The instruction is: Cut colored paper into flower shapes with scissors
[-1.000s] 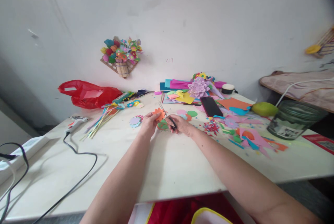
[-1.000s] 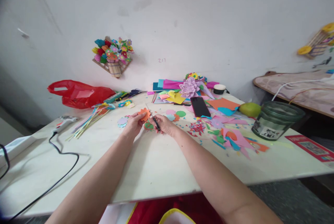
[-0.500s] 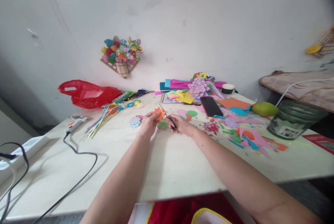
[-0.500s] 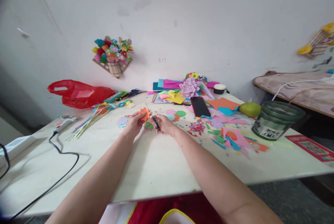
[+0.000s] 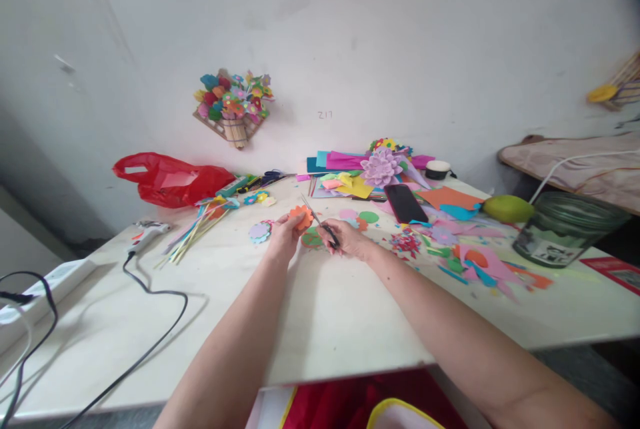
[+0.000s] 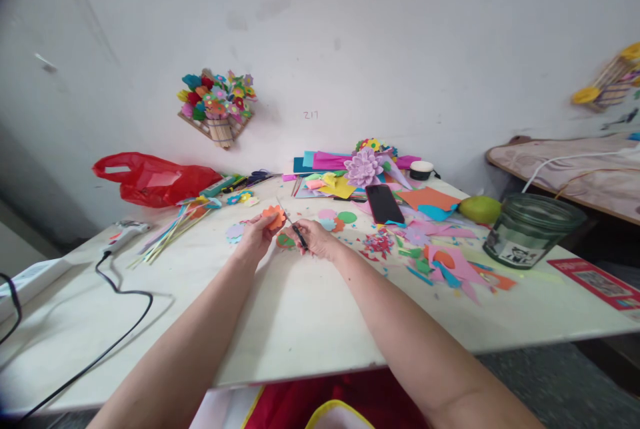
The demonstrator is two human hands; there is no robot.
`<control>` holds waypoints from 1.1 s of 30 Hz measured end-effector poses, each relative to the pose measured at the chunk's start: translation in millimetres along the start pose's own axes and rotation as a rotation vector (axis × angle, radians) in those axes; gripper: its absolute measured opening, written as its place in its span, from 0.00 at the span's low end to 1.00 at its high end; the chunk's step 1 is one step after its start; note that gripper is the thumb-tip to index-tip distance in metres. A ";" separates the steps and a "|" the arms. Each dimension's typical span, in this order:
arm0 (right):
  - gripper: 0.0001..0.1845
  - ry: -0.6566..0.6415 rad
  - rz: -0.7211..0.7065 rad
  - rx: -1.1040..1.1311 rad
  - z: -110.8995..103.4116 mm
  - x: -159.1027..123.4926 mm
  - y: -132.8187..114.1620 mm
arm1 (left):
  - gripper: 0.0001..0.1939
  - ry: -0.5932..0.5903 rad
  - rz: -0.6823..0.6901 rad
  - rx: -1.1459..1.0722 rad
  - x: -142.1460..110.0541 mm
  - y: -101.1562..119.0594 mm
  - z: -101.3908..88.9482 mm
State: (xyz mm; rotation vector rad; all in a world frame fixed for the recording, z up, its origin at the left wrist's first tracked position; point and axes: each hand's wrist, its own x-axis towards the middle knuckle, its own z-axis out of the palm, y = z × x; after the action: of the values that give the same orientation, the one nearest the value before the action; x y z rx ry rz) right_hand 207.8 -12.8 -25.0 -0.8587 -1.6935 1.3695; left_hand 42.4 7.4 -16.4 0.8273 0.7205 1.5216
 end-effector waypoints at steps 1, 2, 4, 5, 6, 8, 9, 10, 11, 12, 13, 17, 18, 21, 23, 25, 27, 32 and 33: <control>0.16 0.000 0.006 -0.002 0.1 0.0 -0.4 | 0.07 0.003 0.001 -0.001 0.0 0.2 0.1; 0.16 0.001 0.011 -0.005 0.3 -0.3 -1.1 | 0.07 0.004 0.003 -0.003 0.0 0.3 0.1; 0.15 0.003 0.023 -0.008 0.9 -1.0 -3.2 | 0.07 0.003 0.007 -0.009 -0.2 0.6 0.0; 0.15 0.005 0.026 -0.006 1.3 -1.5 -4.4 | 0.07 0.002 0.009 -0.011 -0.3 0.7 -0.1; 0.14 0.006 0.029 -0.002 1.7 -2.0 -5.6 | 0.07 0.002 0.010 -0.012 -0.4 0.9 -0.2; 0.13 0.007 0.039 0.006 2.4 -2.8 -7.6 | 0.07 0.008 0.011 -0.010 -0.5 1.4 -0.2; 0.13 0.008 0.045 0.009 2.6 -3.1 -8.4 | 0.07 0.011 0.012 -0.009 -0.6 1.6 -0.2; 0.13 0.008 0.051 0.008 2.8 -3.4 -9.0 | 0.06 0.013 0.013 -0.008 -0.6 1.8 -0.3; 0.13 0.008 0.057 0.005 2.9 -3.6 -9.4 | 0.06 0.015 0.015 -0.007 -0.6 2.1 -0.3; 0.13 0.008 0.061 0.001 2.9 -3.7 -9.6 | 0.06 0.017 0.016 -0.006 -0.6 2.3 -0.3; 0.14 0.008 0.061 -0.002 2.9 -3.9 -9.7 | 0.06 0.020 0.016 -0.003 -0.6 2.5 -0.4; 0.14 -0.002 0.050 -0.002 2.2 -4.1 -9.3 | 0.05 0.019 0.018 0.006 -1.1 3.3 -0.9; 0.14 -0.008 0.048 -0.003 2.0 -4.1 -9.1 | 0.05 0.015 0.021 0.007 -1.3 3.5 -1.0; 0.13 -0.022 0.049 -0.003 1.4 -4.0 -9.2 | 0.05 0.002 0.028 0.012 -1.7 3.8 -1.2; 0.13 -0.027 0.047 0.011 1.6 -4.1 -9.8 | 0.05 -0.005 0.031 0.012 -1.6 3.8 -1.4; 0.12 -0.027 0.041 0.032 2.3 -4.3 -11.0 | 0.05 -0.005 0.034 0.007 -1.4 3.6 -1.8; 0.11 -0.026 0.035 0.047 2.9 -4.7 -12.1 | 0.06 0.000 0.033 0.001 -1.0 3.4 -2.4; 0.12 -0.039 0.040 0.020 2.0 -5.0 -11.3 | 0.07 0.007 0.039 0.012 -1.0 4.7 -2.2; 0.12 -0.043 0.039 0.008 1.5 -4.8 -10.6 | 0.07 0.011 0.039 0.019 -1.2 5.2 -1.8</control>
State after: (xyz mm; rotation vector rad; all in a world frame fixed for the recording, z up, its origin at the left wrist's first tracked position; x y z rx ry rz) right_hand 208.4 -19.8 -15.6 -0.8678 -1.7107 1.4298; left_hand 38.0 5.7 -13.3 0.8528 0.7316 1.5574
